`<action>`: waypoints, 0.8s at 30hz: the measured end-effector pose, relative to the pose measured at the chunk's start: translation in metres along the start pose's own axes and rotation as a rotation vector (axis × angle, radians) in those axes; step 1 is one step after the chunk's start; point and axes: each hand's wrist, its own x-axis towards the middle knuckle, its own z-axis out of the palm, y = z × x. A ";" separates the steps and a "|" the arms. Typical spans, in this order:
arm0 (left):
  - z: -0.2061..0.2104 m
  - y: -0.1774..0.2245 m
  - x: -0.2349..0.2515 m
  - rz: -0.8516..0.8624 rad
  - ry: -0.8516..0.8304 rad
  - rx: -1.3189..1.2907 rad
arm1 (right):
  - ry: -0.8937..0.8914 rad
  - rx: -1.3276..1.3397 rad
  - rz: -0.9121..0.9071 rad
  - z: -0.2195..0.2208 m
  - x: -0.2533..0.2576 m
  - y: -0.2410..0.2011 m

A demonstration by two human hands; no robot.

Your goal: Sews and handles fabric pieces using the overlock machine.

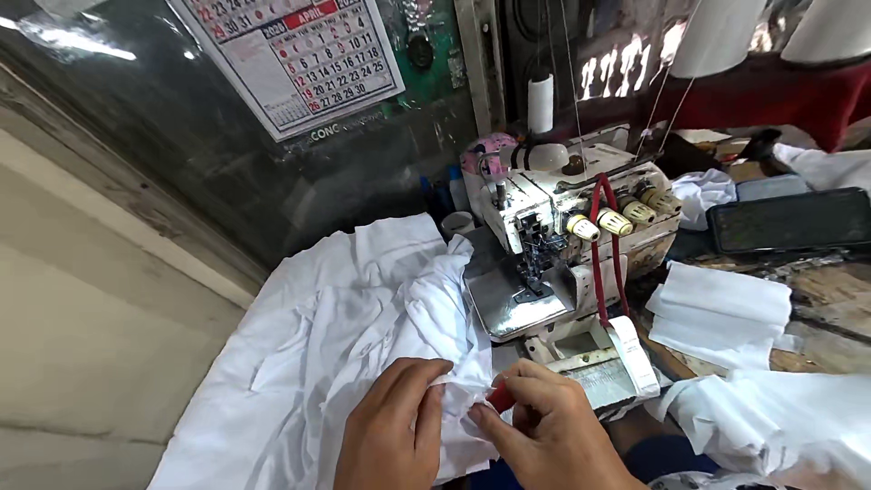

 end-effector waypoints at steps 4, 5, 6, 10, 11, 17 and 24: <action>0.008 0.005 0.009 0.009 0.020 0.073 | -0.001 -0.028 0.028 -0.012 0.006 -0.003; 0.009 0.006 0.011 0.006 0.027 0.092 | 0.000 -0.030 0.046 -0.015 0.007 -0.004; 0.008 0.009 0.013 -0.008 0.016 0.102 | 0.005 -0.023 0.062 -0.018 0.009 -0.004; 0.001 0.027 0.019 -0.084 -0.024 0.082 | -0.022 0.047 0.185 -0.034 0.013 -0.021; 0.002 0.025 0.021 -0.075 -0.020 0.086 | -0.044 0.062 0.212 -0.038 0.014 -0.024; 0.014 0.028 0.032 -0.008 -0.012 0.205 | -0.150 -0.048 0.179 -0.054 0.018 -0.003; 0.040 0.014 0.055 -0.022 -0.107 0.076 | -0.210 0.074 0.247 -0.074 0.019 0.011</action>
